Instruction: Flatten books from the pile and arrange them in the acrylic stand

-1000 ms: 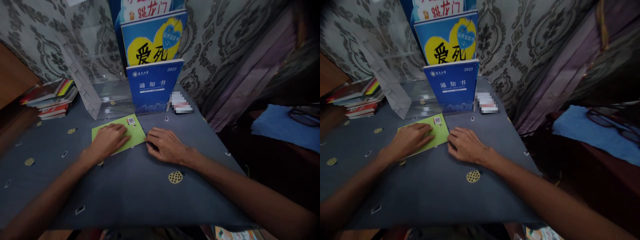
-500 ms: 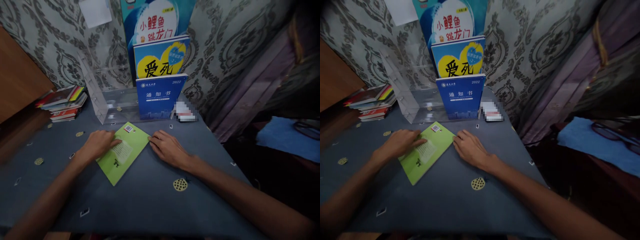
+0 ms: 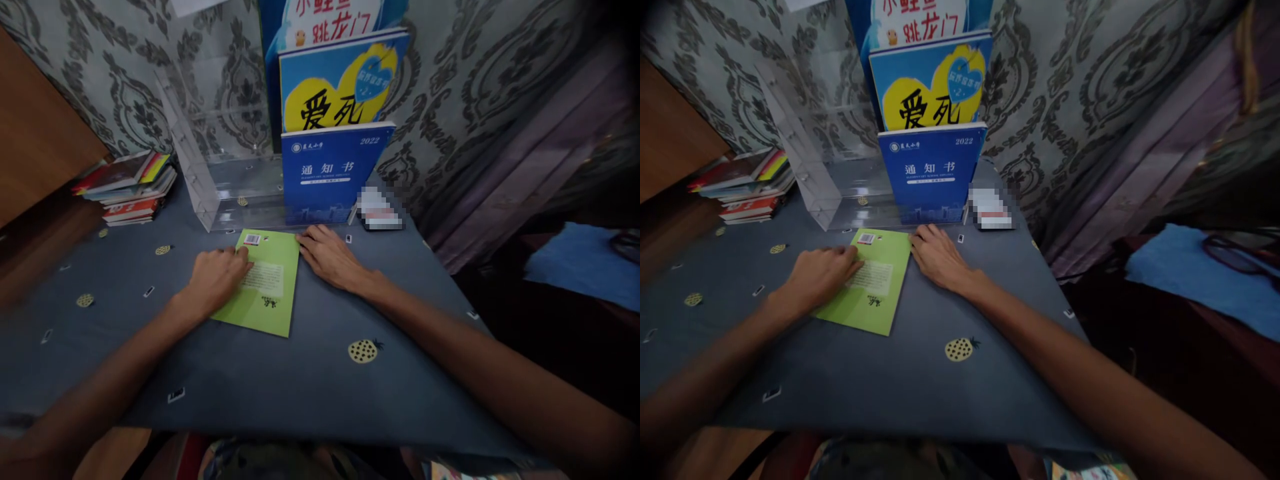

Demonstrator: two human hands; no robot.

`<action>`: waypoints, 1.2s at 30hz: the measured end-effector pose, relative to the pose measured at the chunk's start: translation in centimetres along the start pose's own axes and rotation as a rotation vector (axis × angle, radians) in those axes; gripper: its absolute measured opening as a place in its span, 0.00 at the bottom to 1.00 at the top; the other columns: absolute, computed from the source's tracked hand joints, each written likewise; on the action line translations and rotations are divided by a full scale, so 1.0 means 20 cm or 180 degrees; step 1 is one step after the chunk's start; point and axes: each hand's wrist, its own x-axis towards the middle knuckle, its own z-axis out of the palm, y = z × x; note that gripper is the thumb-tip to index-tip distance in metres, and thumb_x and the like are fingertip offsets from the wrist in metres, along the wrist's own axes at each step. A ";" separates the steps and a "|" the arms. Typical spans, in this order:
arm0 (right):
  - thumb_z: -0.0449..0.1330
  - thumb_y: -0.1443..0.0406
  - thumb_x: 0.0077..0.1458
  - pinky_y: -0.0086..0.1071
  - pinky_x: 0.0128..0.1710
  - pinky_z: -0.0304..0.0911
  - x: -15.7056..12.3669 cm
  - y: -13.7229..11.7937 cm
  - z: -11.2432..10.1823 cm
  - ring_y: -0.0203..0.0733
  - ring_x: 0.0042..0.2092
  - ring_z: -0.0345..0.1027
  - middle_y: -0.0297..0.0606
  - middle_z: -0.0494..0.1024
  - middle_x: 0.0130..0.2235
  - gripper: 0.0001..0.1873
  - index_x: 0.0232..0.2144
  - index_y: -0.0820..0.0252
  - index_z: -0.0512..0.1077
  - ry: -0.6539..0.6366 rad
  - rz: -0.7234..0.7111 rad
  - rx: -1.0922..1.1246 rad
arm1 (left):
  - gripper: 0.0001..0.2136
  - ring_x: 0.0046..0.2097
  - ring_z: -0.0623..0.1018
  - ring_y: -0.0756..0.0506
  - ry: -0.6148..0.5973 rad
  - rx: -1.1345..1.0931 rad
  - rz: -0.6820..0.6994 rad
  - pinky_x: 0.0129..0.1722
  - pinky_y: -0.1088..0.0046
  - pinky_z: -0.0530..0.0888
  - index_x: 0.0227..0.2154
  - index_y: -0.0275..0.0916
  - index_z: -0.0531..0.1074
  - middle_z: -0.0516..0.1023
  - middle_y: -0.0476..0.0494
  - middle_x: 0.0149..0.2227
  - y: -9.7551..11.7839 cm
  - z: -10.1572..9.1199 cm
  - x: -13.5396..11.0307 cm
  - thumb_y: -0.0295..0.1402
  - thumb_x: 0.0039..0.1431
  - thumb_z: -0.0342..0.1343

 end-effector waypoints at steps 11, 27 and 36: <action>0.47 0.64 0.68 0.45 0.48 0.59 -0.03 -0.03 0.00 0.55 0.49 0.60 0.54 0.71 0.49 0.19 0.51 0.69 0.72 0.0036 0.0054 -0.0040 | 0.14 0.55 0.74 0.40 0.0876 -0.0572 0.2117 0.51 0.63 0.74 0.51 0.37 0.69 0.75 0.37 0.53 0.08 0.07 -0.28 0.40 0.69 0.52; 0.49 0.67 0.69 0.44 0.49 0.65 -0.32 -0.38 -0.06 0.47 0.48 0.68 0.48 0.77 0.45 0.15 0.41 0.64 0.76 0.0302 -0.0714 0.1534 | 0.10 0.41 0.80 0.44 0.1623 -0.0303 0.2423 0.37 0.69 0.77 0.43 0.34 0.74 0.81 0.39 0.42 0.08 0.10 -0.28 0.31 0.71 0.48; 0.52 0.69 0.66 0.44 0.48 0.67 -0.34 -0.39 -0.08 0.46 0.47 0.69 0.46 0.78 0.43 0.12 0.40 0.64 0.76 0.0359 -0.0687 0.1824 | 0.11 0.43 0.80 0.45 0.1202 -0.0622 0.2408 0.39 0.69 0.77 0.46 0.36 0.73 0.80 0.39 0.45 0.05 0.11 -0.27 0.30 0.71 0.46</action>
